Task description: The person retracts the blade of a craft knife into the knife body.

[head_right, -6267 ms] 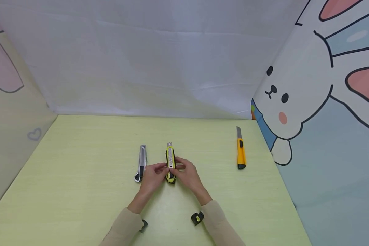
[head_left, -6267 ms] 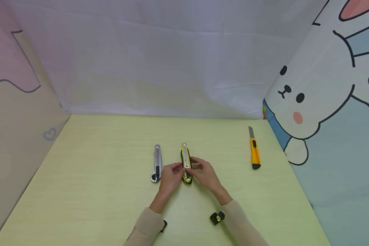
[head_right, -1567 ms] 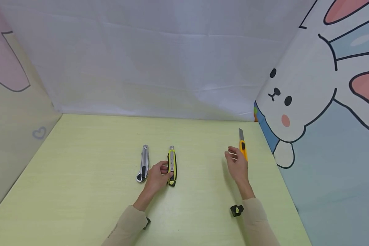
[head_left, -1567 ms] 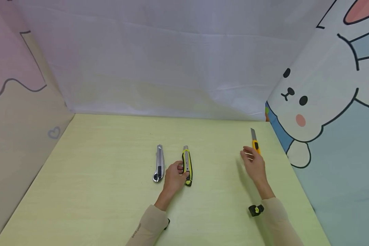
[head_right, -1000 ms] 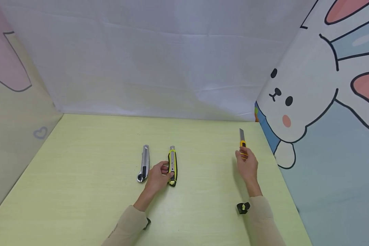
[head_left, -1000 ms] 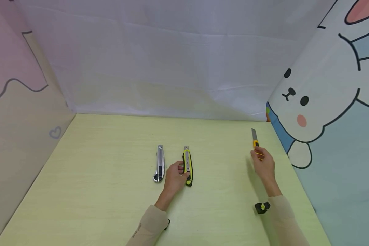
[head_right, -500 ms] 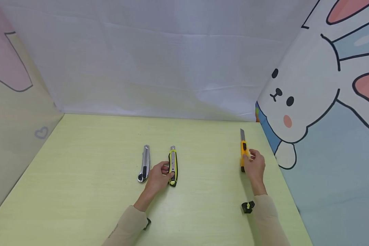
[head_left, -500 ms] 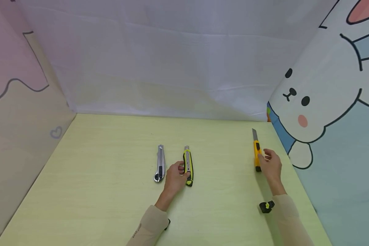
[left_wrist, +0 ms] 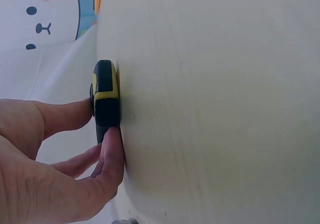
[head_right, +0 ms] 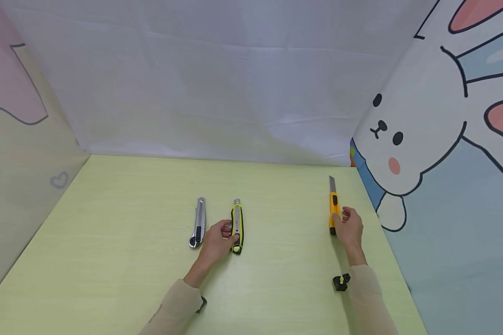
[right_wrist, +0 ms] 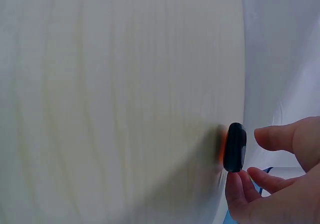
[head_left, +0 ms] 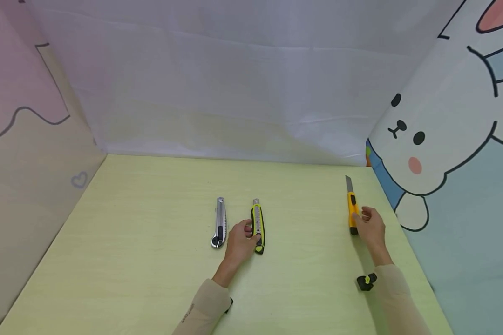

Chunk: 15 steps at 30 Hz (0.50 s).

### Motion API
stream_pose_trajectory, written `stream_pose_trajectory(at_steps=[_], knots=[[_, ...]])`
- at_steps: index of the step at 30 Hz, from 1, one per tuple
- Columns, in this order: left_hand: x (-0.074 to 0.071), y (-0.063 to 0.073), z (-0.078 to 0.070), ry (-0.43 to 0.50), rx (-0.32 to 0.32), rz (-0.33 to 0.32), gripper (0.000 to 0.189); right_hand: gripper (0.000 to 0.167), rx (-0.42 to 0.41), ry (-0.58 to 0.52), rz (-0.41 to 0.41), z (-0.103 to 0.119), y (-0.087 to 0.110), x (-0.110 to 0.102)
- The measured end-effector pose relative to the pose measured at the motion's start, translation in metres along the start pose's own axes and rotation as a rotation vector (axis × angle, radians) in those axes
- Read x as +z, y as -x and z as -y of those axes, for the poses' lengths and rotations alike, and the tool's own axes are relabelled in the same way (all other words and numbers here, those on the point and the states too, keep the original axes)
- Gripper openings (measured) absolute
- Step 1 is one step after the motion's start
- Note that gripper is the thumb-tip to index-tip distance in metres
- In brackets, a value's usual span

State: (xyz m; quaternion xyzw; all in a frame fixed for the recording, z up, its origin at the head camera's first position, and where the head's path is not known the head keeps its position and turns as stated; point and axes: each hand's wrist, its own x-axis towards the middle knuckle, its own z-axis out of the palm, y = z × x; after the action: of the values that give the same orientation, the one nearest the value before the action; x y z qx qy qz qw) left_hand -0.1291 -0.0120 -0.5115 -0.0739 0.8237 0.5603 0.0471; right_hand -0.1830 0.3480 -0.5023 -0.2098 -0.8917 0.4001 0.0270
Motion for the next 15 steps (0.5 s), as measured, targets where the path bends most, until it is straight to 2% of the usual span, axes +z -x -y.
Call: stream_pose_trajectory(at_steps=[9,15], knots=[[0.0006,-0.0005,-0.0016,0.009,0.0,0.007,0.049,0.054,0.012,0.039,0.014,-0.0029,-0.0018,0.0001],[0.0003,0.0,-0.0015,0.004,0.0,0.002,0.049,0.05,-0.017,0.048,0.006,-0.0045,-0.0044,0.0018]])
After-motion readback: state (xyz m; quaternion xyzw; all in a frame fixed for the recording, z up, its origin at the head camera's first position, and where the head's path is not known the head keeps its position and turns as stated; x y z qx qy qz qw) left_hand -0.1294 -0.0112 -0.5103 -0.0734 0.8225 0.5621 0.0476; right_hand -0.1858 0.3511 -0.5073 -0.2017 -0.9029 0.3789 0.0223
